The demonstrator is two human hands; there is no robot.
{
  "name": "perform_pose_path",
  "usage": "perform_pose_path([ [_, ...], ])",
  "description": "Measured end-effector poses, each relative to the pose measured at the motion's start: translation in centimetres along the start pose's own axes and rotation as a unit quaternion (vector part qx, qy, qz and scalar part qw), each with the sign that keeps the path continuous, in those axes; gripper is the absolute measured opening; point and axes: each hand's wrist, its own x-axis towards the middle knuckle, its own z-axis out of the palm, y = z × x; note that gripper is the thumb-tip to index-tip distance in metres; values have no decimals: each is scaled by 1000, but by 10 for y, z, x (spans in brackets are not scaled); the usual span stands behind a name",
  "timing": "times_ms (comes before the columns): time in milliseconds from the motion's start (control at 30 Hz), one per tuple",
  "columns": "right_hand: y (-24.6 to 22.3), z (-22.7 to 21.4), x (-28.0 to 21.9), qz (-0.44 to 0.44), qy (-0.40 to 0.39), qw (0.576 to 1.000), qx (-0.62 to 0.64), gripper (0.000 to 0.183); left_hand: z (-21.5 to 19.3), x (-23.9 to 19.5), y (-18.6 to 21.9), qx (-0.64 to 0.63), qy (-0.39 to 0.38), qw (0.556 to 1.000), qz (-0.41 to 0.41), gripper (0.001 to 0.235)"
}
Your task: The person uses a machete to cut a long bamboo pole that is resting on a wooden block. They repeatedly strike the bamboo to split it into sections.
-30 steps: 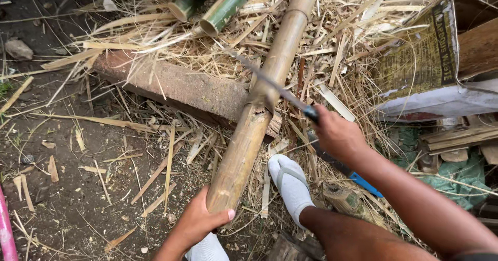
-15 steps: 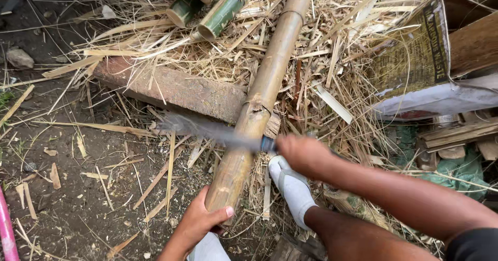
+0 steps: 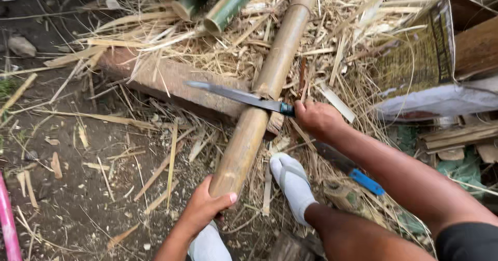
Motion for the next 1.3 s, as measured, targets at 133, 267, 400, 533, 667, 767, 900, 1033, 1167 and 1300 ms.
perform_pose_path([
  [133,-29,32,-3,-19,-40,999,-26,19,-1,4,3,13,16,999,-35,83],
  [267,3,33,13,-20,-49,998,-32,15,-4,8,-3,21,11,1000,12,80],
  [400,-22,6,-3,-32,68,997,24,13,-1,5,1,-7,14,1000,-25,80],
  [533,-21,-13,17,100,-267,952,108,27,-3,2,-9,-15,-6,1000,13,74],
  [667,7,-20,13,65,29,997,-11,17,-4,-5,-4,-45,-8,999,-9,75],
  [767,-16,2,4,-41,34,998,-19,17,-10,-14,-6,-30,10,999,-41,79],
  [900,32,13,5,33,-25,999,-31,19,-10,-28,-27,-45,-14,998,-37,84],
  [1033,107,-27,39,343,81,935,46,22,-14,-34,-28,-18,1,999,-45,87],
  [1167,68,-23,14,267,-18,963,22,22,-21,-39,-22,33,33,998,-52,91],
  [1300,-36,3,-23,163,-204,957,128,16,-11,-41,-18,93,84,992,-6,89],
])
